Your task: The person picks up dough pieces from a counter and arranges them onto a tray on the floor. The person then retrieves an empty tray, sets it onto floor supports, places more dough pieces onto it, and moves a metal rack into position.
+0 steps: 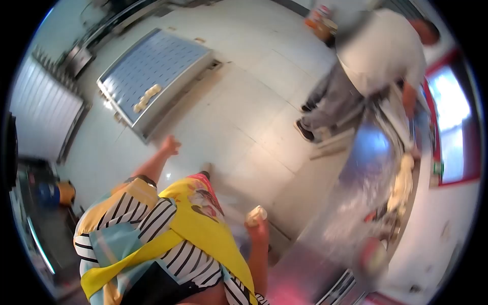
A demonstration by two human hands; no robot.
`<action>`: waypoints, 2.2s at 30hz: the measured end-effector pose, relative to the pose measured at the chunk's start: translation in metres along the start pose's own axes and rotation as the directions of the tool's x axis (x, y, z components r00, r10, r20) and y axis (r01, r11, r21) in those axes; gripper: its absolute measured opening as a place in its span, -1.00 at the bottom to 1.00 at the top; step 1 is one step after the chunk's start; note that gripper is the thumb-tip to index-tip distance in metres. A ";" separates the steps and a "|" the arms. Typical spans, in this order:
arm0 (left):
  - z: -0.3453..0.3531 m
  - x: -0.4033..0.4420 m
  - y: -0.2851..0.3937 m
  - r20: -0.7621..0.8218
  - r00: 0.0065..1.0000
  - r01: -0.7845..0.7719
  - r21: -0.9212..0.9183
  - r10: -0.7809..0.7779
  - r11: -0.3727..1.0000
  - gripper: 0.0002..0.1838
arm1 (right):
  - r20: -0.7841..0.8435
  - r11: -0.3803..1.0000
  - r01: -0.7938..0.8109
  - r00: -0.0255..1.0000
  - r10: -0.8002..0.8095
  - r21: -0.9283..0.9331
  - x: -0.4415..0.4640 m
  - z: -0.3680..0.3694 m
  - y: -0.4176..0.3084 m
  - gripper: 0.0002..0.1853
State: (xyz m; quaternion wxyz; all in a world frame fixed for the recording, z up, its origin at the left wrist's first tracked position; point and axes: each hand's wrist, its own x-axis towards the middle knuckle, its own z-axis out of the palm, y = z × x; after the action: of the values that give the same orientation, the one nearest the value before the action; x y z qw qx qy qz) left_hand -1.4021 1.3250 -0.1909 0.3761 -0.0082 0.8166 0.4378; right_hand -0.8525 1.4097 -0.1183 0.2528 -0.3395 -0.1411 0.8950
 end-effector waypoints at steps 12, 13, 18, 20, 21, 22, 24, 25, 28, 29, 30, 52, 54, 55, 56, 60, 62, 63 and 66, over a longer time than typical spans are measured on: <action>-0.220 0.074 -0.086 -0.185 0.960 0.258 0.276 -0.212 0.926 -0.34 | -0.475 0.758 -0.468 0.847 0.238 -0.455 0.348 0.155 -0.010 -0.68; -0.229 0.089 -0.078 -0.183 0.964 0.238 0.272 -0.193 0.932 -0.35 | -0.432 0.720 -0.440 0.877 0.213 -0.537 0.389 0.177 -0.011 -0.68; -0.242 0.170 0.001 -0.215 0.976 0.103 0.294 -0.039 0.950 -0.36 | -0.266 0.297 -0.284 0.959 0.100 -0.911 0.542 0.364 -0.018 -0.52; -0.232 0.212 0.039 -0.234 0.972 0.047 0.277 0.020 0.960 -0.36 | -0.172 0.152 -0.189 0.978 0.122 -0.970 0.611 0.422 -0.015 -0.49; -0.223 0.235 0.050 -0.247 0.968 0.028 0.258 0.038 0.966 -0.36 | -0.150 0.084 -0.165 0.975 0.165 -0.983 0.647 0.448 -0.013 -0.46; -0.212 0.252 0.059 -0.256 0.965 0.014 0.241 0.050 0.971 -0.36 | -0.138 0.016 -0.144 0.968 0.210 -0.989 0.679 0.469 -0.008 -0.44; -0.197 0.281 0.084 -0.217 0.973 -0.023 0.254 0.080 0.967 -0.35 | -0.116 -0.187 -0.073 0.966 0.231 -0.980 0.745 0.495 0.008 -0.41; -0.196 0.303 0.106 -0.211 0.972 -0.047 0.259 0.105 0.965 -0.34 | -0.087 -0.281 -0.015 0.965 0.248 -0.960 0.790 0.514 0.019 -0.39; -0.186 0.340 0.169 -0.263 0.964 0.023 0.206 0.032 0.978 -0.33 | 0.231 -0.360 0.372 0.896 0.379 -0.855 0.907 0.516 0.056 -0.43; -0.182 0.354 0.185 -0.280 0.960 0.050 0.192 0.006 0.980 -0.33 | 0.235 -0.430 0.415 0.880 0.412 -0.802 0.922 0.536 0.061 -0.42; -0.178 0.373 0.200 -0.308 0.951 0.037 0.156 0.013 0.987 -0.37 | 0.250 -0.462 0.454 0.864 0.438 -0.761 0.933 0.565 0.071 -0.37; -0.128 0.728 0.227 -0.309 0.947 0.268 0.624 -0.084 0.734 0.00 | 0.398 -0.557 0.684 0.728 0.558 -0.470 1.188 0.549 0.280 -0.21; -0.125 0.726 0.247 -0.373 0.926 0.202 0.627 0.063 0.752 -0.01 | 0.418 -0.534 0.720 0.693 0.587 -0.443 1.194 0.551 0.267 -0.25; -0.120 0.732 0.254 -0.405 0.903 0.165 0.632 0.142 0.757 -0.02 | 0.434 -0.523 0.738 0.674 0.598 -0.427 1.201 0.550 0.262 -0.26; -0.109 0.740 0.259 -0.371 0.903 0.067 0.620 0.216 0.782 -0.05 | 0.407 -0.498 0.747 0.660 0.631 -0.439 1.207 0.548 0.260 -0.29; -0.067 0.782 0.268 -0.337 0.902 0.013 0.645 0.269 0.764 -0.18 | 0.397 -0.402 0.735 0.650 0.648 -0.546 1.243 0.544 0.238 -0.38; -0.061 0.794 0.264 -0.335 0.917 0.037 0.611 0.216 0.791 -0.42 | 0.390 -0.402 0.658 0.725 0.568 -0.636 1.261 0.555 0.195 -0.40; -0.058 0.797 0.261 -0.337 0.923 0.054 0.590 0.185 0.806 -0.53 | 0.378 -0.439 0.599 0.784 0.492 -0.670 1.274 0.558 0.170 -0.40; -0.057 0.798 0.258 -0.372 0.901 0.042 0.585 0.223 0.810 -0.47 | 0.476 -0.482 0.641 0.767 0.431 -0.597 1.319 0.566 0.125 -0.38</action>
State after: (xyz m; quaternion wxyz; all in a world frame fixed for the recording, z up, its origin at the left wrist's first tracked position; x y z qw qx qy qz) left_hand -2.0968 1.6951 -0.4851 0.1523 0.0518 0.9716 0.1736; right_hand -2.1276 1.9828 -0.4660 -0.1143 -0.0502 -0.9420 0.3116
